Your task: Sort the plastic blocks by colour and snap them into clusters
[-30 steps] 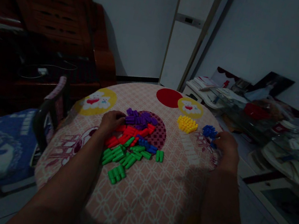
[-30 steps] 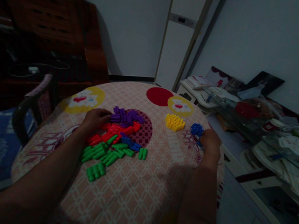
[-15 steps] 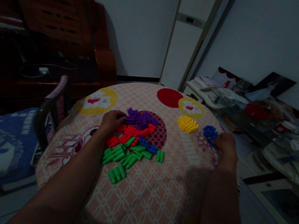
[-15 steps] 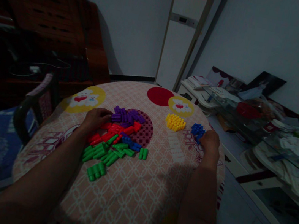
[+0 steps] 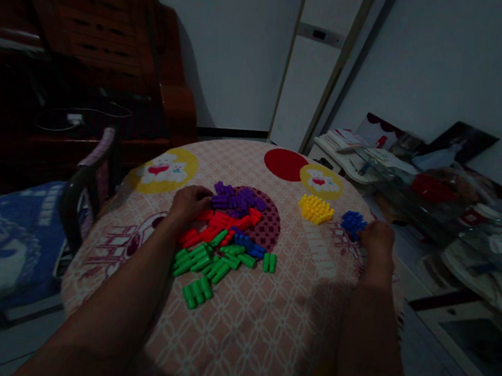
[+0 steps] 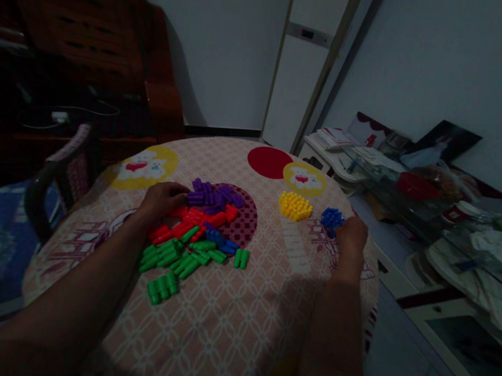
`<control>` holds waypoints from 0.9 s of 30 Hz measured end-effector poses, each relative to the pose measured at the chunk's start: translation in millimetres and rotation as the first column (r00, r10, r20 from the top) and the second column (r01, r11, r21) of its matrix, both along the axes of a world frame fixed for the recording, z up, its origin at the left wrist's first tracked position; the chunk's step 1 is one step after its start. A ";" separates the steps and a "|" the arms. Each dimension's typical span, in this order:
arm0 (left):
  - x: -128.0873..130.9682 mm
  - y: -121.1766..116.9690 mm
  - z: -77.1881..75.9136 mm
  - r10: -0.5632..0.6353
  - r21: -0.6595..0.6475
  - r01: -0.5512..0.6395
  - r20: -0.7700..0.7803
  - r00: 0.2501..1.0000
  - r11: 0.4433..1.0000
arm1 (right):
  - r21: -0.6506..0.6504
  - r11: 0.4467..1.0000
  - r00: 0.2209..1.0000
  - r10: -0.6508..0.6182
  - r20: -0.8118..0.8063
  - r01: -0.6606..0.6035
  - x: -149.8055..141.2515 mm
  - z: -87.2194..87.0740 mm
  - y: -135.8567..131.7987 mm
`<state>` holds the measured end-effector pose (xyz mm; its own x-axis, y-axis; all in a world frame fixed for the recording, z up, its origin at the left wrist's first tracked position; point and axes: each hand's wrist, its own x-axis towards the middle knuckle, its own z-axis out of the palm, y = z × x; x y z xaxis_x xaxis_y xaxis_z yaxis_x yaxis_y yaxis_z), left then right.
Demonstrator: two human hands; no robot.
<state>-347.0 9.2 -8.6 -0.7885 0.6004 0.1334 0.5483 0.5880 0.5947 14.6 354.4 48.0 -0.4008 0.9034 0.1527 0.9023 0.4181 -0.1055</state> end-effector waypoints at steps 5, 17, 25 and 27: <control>2.9 0.3 2.9 -0.006 -0.011 0.005 -0.023 1.000 1.000 | 0.108 0.991 0.996 -0.070 -0.056 0.076 -2.6 29.0 -13.8; 7.8 -1.4 4.3 0.005 0.015 -0.005 -0.002 1.000 1.000 | -0.219 0.415 0.465 0.836 -0.290 -0.883 -120.1 16.5 -181.7; 6.6 -0.8 5.5 -0.017 0.007 0.017 0.003 1.000 1.000 | -0.217 0.448 0.498 0.770 -0.399 -0.867 -124.9 7.2 -183.5; 4.9 -0.3 3.0 -0.004 0.023 0.004 0.012 1.000 1.000 | -0.212 0.546 0.575 0.676 -0.461 -0.811 -117.3 19.6 -161.8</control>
<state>-342.2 8.9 -5.7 -0.7876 0.6006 0.1373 0.5432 0.5717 0.6149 -102.7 192.6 67.5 -0.9464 0.2977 0.1252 0.1685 0.7858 -0.5951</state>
